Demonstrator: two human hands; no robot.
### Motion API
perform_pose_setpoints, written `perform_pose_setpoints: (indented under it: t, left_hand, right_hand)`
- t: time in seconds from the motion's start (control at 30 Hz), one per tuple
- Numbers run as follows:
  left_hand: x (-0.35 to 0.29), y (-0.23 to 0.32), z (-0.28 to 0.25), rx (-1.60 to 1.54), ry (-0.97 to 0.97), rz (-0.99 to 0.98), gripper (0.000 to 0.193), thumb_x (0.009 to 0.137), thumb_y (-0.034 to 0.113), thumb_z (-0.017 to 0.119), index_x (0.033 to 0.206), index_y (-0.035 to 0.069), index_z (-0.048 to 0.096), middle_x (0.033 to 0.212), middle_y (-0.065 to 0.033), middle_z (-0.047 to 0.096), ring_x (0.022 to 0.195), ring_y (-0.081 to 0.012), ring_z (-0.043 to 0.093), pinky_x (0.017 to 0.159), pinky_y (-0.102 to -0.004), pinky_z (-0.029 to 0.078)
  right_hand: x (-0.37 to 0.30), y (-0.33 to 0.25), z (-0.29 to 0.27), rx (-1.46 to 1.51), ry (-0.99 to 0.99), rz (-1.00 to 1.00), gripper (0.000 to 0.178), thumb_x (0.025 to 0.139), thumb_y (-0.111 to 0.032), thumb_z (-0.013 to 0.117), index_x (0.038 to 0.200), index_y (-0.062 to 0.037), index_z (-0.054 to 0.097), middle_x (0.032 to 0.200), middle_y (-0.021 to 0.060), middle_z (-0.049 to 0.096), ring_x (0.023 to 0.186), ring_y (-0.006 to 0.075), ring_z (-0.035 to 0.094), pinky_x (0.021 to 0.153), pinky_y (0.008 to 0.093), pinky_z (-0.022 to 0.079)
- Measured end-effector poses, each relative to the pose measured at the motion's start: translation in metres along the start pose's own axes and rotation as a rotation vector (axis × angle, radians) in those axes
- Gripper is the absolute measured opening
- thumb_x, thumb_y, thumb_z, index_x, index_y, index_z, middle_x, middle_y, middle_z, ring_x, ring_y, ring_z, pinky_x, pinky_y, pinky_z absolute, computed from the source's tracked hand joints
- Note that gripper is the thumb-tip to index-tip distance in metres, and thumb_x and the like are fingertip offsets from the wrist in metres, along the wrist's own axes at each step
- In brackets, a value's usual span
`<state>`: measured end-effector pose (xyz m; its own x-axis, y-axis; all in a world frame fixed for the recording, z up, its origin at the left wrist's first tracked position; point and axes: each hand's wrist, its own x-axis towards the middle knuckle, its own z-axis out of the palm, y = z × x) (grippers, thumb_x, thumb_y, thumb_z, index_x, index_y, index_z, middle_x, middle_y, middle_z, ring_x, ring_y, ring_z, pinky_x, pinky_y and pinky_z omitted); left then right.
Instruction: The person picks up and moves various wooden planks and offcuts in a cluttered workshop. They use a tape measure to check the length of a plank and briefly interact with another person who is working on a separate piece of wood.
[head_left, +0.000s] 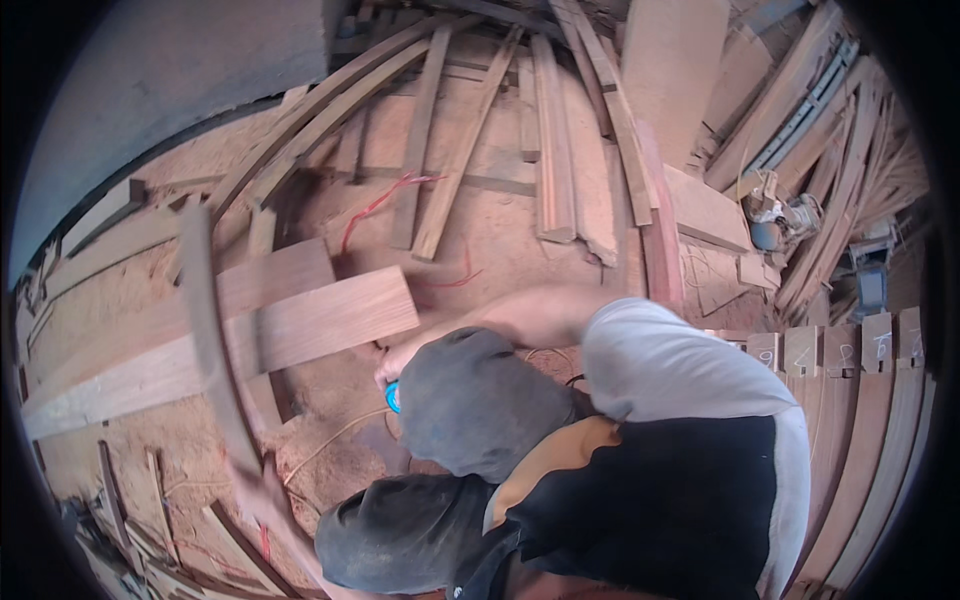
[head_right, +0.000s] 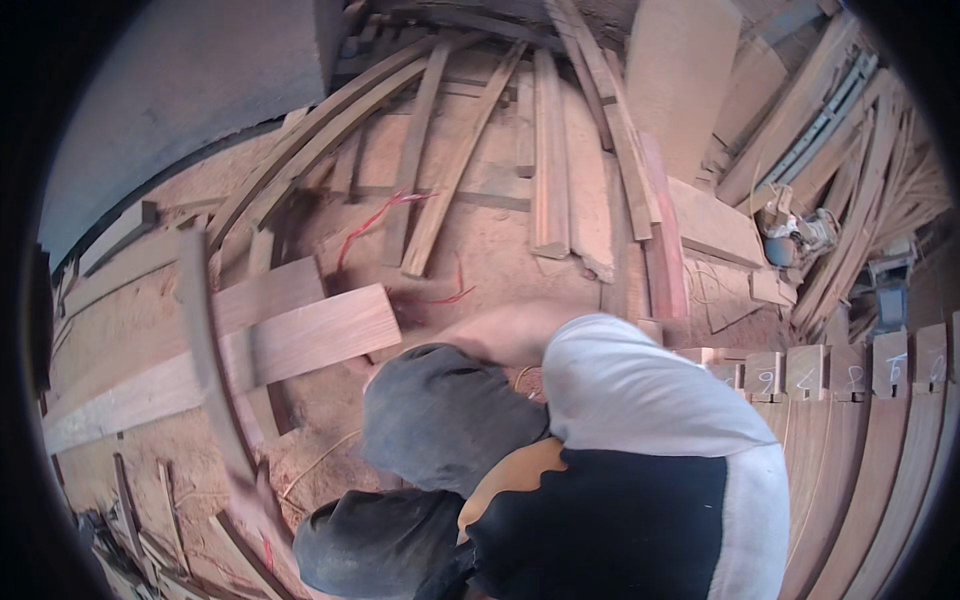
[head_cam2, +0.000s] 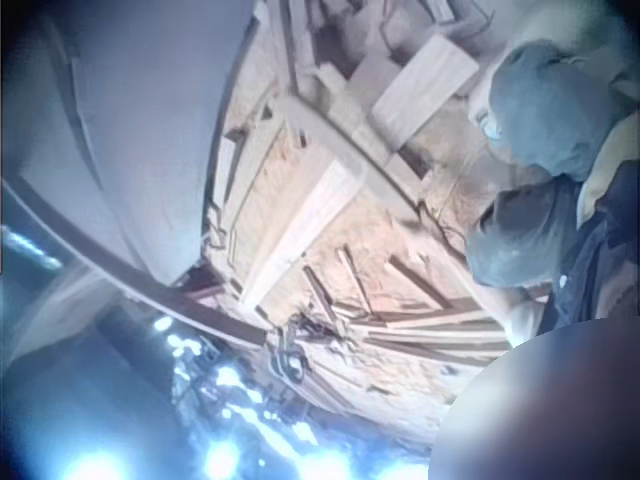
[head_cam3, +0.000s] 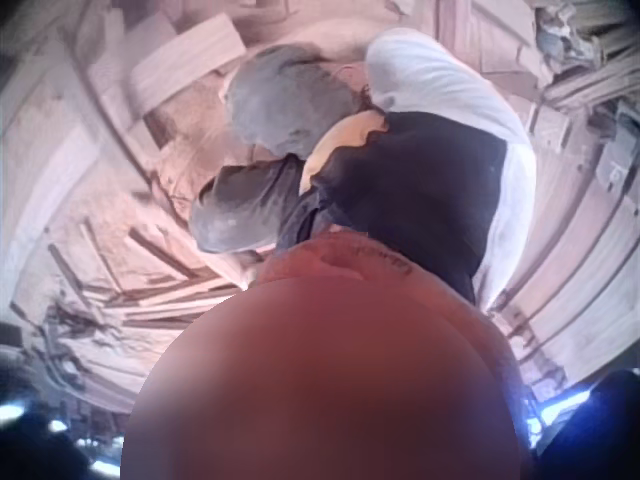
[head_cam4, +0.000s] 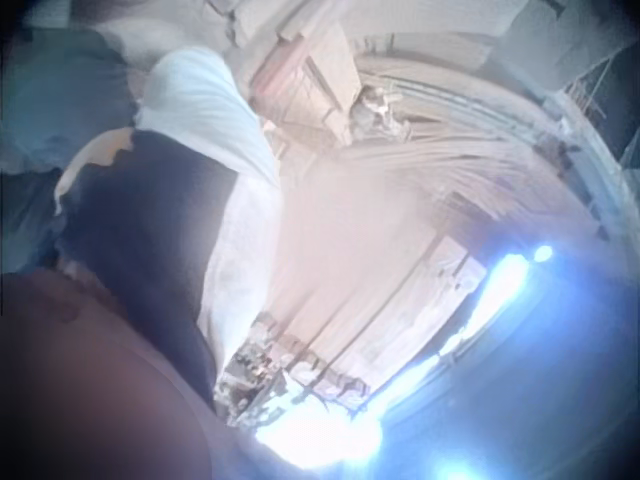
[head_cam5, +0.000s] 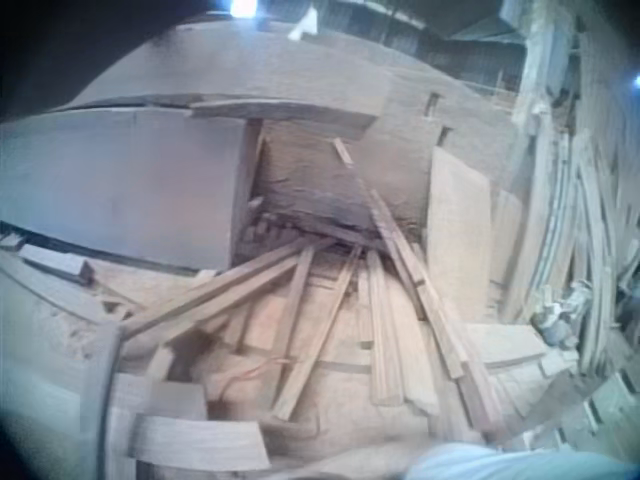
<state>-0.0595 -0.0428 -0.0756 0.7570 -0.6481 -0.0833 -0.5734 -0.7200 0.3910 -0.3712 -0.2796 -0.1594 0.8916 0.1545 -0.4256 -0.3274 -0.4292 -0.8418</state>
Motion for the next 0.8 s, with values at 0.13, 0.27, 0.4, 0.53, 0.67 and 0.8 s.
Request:
perform_pose_setpoints:
  t: [0.13, 0.27, 0.4, 0.53, 0.67, 0.8]
  left_hand:
    - [-0.096, -0.019, -0.092, 0.353, 0.285, -0.265, 0.06, 0.097, 0.037, 0.073, 0.135, -0.007, 0.059, 0.131, -0.0233, 0.066, 0.106, -0.0358, 0.067, 0.097, -0.044, 0.053]
    - [-0.157, -0.068, -0.132, 0.152, 0.166, -0.482, 0.056, 0.096, 0.03, 0.075, 0.138, -0.003, 0.058, 0.129, -0.0237, 0.066, 0.105, -0.0344, 0.067, 0.095, -0.043, 0.054]
    - [-0.159, -0.101, -0.127, 0.18, -0.015, -0.437, 0.056, 0.097, 0.03, 0.075, 0.138, -0.003, 0.058, 0.128, -0.0237, 0.066, 0.105, -0.0342, 0.067, 0.095, -0.043, 0.054]
    - [-0.122, -0.095, -0.12, 0.184, -0.169, -0.278, 0.055, 0.097, 0.029, 0.075, 0.138, -0.002, 0.058, 0.128, -0.0238, 0.066, 0.105, -0.0339, 0.067, 0.095, -0.043, 0.053]
    - [-0.069, -0.061, -0.11, 0.14, -0.313, -0.03, 0.054, 0.097, 0.029, 0.075, 0.139, -0.002, 0.058, 0.128, -0.0238, 0.066, 0.106, -0.0337, 0.066, 0.095, -0.043, 0.053]
    - [-0.021, -0.027, -0.108, 0.104, -0.407, 0.161, 0.053, 0.097, 0.028, 0.074, 0.139, -0.001, 0.058, 0.127, -0.0239, 0.066, 0.106, -0.0335, 0.066, 0.095, -0.043, 0.053]
  right_hand:
    - [-0.033, 0.034, 0.022, -0.068, 0.171, -0.065, 0.042, 0.099, -0.038, 0.068, 0.13, -0.0087, 0.064, 0.119, 0.0139, 0.071, 0.114, 0.0233, 0.066, 0.096, 0.0382, 0.053]
    - [-0.074, 0.039, 0.017, -0.095, 0.353, -0.108, 0.034, 0.101, -0.034, 0.067, 0.123, -0.0077, 0.068, 0.113, 0.0119, 0.073, 0.108, 0.0212, 0.068, 0.093, 0.0377, 0.053]
    - [-0.143, 0.04, 0.015, 0.139, 0.774, 0.119, 0.028, 0.102, -0.032, 0.065, 0.111, -0.0069, 0.073, 0.099, 0.0077, 0.075, 0.094, 0.0174, 0.069, 0.085, 0.0353, 0.054]
    - [-0.194, 0.059, -0.008, 0.394, 1.13, 0.527, 0.041, 0.1, -0.044, 0.065, 0.111, -0.0051, 0.072, 0.102, 0.0097, 0.074, 0.097, 0.0212, 0.07, 0.087, 0.0365, 0.055]
    - [-0.137, 0.114, -0.072, 0.665, 1.477, 0.869, 0.069, 0.087, -0.053, 0.076, 0.125, 0.0013, 0.056, 0.117, 0.0199, 0.07, 0.098, 0.0271, 0.071, 0.088, 0.0432, 0.057]
    - [-0.061, 0.145, -0.106, 0.727, 1.881, 0.943, 0.082, 0.081, -0.049, 0.081, 0.131, 0.0047, 0.044, 0.117, 0.0239, 0.067, 0.084, 0.03, 0.073, 0.076, 0.0462, 0.06]
